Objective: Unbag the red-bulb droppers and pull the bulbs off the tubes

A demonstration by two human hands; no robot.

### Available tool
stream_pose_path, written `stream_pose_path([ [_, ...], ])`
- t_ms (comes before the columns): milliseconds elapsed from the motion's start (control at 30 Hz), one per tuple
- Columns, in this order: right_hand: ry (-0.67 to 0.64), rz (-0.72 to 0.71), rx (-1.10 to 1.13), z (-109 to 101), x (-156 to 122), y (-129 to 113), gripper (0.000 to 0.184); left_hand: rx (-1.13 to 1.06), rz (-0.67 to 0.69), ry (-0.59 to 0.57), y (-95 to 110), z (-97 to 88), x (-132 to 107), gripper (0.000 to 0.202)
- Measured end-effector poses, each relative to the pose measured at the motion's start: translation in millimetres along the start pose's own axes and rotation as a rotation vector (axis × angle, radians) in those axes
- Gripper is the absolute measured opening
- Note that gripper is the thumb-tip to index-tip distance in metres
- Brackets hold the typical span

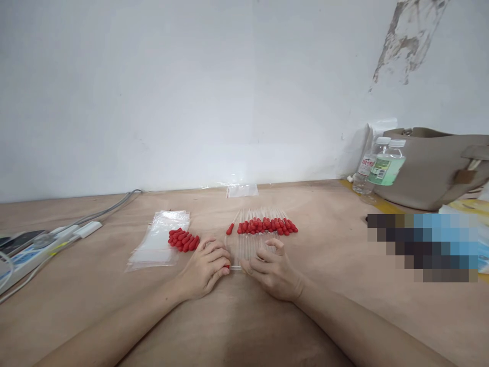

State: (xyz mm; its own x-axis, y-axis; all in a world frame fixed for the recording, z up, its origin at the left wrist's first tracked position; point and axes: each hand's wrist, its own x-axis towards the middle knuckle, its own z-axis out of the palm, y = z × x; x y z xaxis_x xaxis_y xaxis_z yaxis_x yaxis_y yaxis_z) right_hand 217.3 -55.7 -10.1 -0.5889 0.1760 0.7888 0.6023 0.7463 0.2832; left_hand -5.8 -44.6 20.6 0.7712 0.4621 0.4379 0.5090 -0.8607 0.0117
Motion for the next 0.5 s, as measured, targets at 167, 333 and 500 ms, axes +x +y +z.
stream_pose_path([
  [167, -0.046, 0.157, -0.025, -12.7, -3.9, 13.3, 0.019, 0.0, -0.118, 0.045, -12.9, -1.0, -11.7, 0.022],
  [333, -0.119, 0.46, 0.016, -5.7, 10.0, 12.8, 0.023, -0.09, -0.3, 0.208, -34.3, -9.1, -12.9, 0.022],
  [500, -0.11, 0.535, 0.091, 9.3, 25.7, 0.6, 0.018, 0.013, -0.616, 0.269, -73.3, -44.8, -6.6, 0.031],
])
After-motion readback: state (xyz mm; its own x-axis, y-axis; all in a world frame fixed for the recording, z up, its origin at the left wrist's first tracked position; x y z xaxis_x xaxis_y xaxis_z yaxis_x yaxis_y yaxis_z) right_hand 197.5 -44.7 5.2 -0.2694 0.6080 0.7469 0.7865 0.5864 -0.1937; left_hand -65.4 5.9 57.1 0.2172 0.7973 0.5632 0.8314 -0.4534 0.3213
